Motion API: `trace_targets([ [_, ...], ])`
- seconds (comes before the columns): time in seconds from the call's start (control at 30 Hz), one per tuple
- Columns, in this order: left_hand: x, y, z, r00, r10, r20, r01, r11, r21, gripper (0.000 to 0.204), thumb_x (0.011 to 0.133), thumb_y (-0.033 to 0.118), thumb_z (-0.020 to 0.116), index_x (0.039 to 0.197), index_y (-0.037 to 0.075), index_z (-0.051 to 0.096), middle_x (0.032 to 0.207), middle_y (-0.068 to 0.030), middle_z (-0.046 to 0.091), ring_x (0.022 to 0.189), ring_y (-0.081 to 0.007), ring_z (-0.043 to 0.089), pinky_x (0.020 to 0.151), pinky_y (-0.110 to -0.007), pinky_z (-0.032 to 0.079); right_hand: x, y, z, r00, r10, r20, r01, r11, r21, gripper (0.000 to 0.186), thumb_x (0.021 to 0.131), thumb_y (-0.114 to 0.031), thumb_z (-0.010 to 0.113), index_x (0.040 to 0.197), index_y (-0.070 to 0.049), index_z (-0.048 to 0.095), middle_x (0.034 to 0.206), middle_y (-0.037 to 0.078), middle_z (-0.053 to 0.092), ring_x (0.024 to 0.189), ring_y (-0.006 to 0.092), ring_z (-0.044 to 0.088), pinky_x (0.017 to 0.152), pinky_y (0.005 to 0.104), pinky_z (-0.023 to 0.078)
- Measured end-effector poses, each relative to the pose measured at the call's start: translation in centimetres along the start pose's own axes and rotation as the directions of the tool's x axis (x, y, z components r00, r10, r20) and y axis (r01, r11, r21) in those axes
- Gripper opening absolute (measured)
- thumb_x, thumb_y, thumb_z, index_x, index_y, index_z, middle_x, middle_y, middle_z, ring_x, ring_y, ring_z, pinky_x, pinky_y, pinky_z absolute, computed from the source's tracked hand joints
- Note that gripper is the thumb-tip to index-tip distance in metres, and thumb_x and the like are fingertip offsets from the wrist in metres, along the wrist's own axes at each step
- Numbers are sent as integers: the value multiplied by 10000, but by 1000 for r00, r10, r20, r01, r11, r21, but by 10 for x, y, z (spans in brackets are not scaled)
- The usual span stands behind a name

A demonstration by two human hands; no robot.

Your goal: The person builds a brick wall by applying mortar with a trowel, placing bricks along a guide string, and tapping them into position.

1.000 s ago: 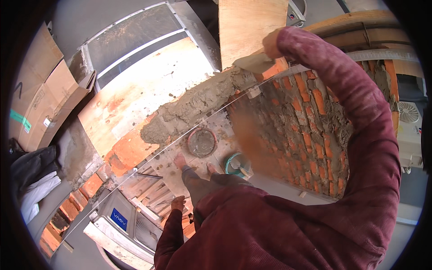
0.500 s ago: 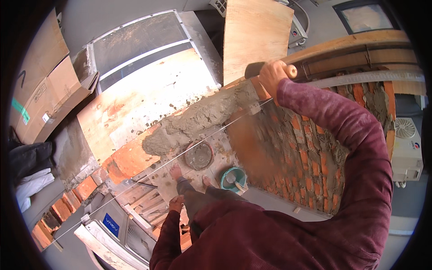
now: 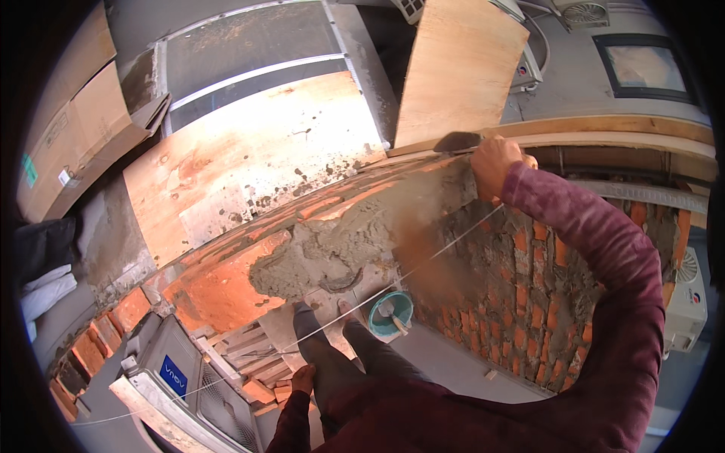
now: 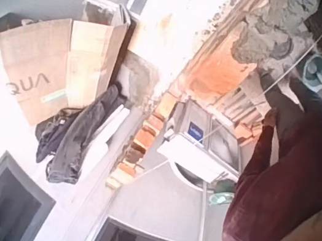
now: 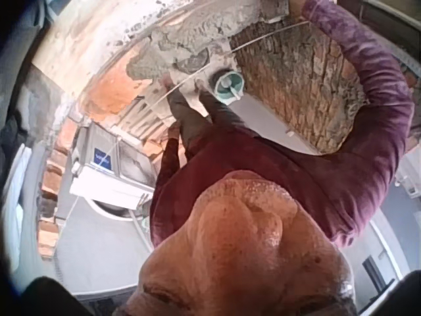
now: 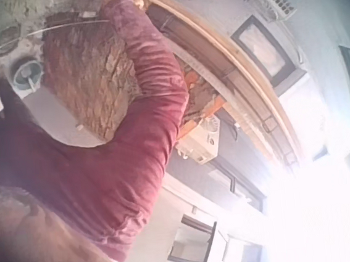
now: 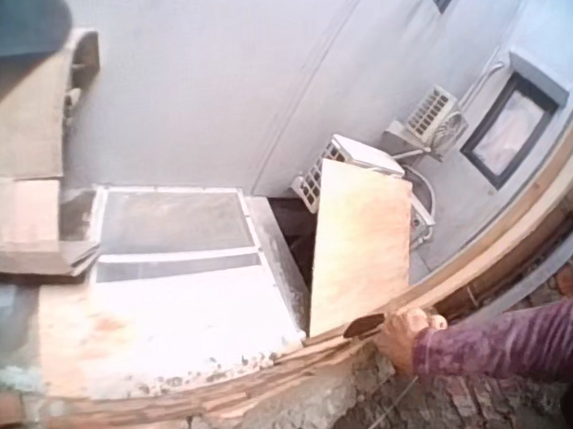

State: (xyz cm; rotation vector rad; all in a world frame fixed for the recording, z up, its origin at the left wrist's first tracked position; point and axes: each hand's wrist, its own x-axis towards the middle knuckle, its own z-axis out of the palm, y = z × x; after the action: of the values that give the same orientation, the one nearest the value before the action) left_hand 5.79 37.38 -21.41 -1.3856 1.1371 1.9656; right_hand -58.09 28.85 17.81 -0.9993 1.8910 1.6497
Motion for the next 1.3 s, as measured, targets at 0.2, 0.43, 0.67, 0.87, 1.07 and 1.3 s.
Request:
trace_targets([
  [0.2, -26, 25, 19, 995, 75, 59, -85, 981, 173, 387, 856, 322, 692, 1141, 60, 684, 1177, -135, 644, 1129, -274, 594, 991, -355, 445, -22, -29, 8, 958, -165, -233, 141, 983, -116, 146, 787, -77, 640, 893, -17, 721, 896, 125, 662, 871, 258, 659, 623, 367, 560],
  [0.43, -28, 36, 28, 996, 64, 63, -75, 979, 190, 392, 853, 341, 693, 1131, 65, 692, 1159, -144, 654, 1128, -280, 599, 992, -358, 448, -55, -39, -26, 752, -281, -596, 309, 949, -57, 155, 797, -35, 599, 860, 96, 653, 854, 160, 603, 858, 270, 639, 658, 362, 563],
  [0.67, -23, 43, 22, 992, 93, 86, -113, 957, 266, 394, 849, 356, 687, 1112, 63, 700, 1133, -160, 666, 1105, -285, 614, 981, -372, 458, -81, -76, -67, 809, -377, -450, 424, 906, 4, 111, 815, -23, 587, 835, 85, 602, 818, 132, 584, 780, 184, 626, 564, 281, 551],
  [0.87, -21, 39, 19, 983, 123, 134, -162, 928, 337, 437, 845, 390, 692, 1141, 69, 689, 1168, -173, 652, 1149, -308, 587, 1006, -385, 444, -148, -60, -73, 720, -335, -608, 497, 860, 115, 240, 860, 24, 533, 1068, 141, 552, 774, 88, 522, 691, 169, 554, 503, 271, 517],
  [1.07, -31, 53, 26, 961, -33, 273, -101, 881, 462, 721, 782, 534, 713, 1360, 135, 552, 1473, -229, 389, 1345, -364, 414, 1105, -398, 357, -229, -9, 15, 768, 83, -635, 365, 759, 540, 509, 816, -155, 696, 1267, 31, 552, 1171, 189, 597, 1011, 336, 597, 905, 425, 474],
  [1.3, -1, 31, 29, 923, -169, 346, -126, 716, 686, 853, 775, 647, 648, 1452, 171, 441, 1548, -284, 200, 1422, -412, 267, 1153, -418, 280, -296, -39, 187, 967, 65, -247, 256, -246, 935, 393, 856, -259, 712, 1075, 35, 571, 829, 60, 540, 662, 148, 543, 595, 293, 429],
])
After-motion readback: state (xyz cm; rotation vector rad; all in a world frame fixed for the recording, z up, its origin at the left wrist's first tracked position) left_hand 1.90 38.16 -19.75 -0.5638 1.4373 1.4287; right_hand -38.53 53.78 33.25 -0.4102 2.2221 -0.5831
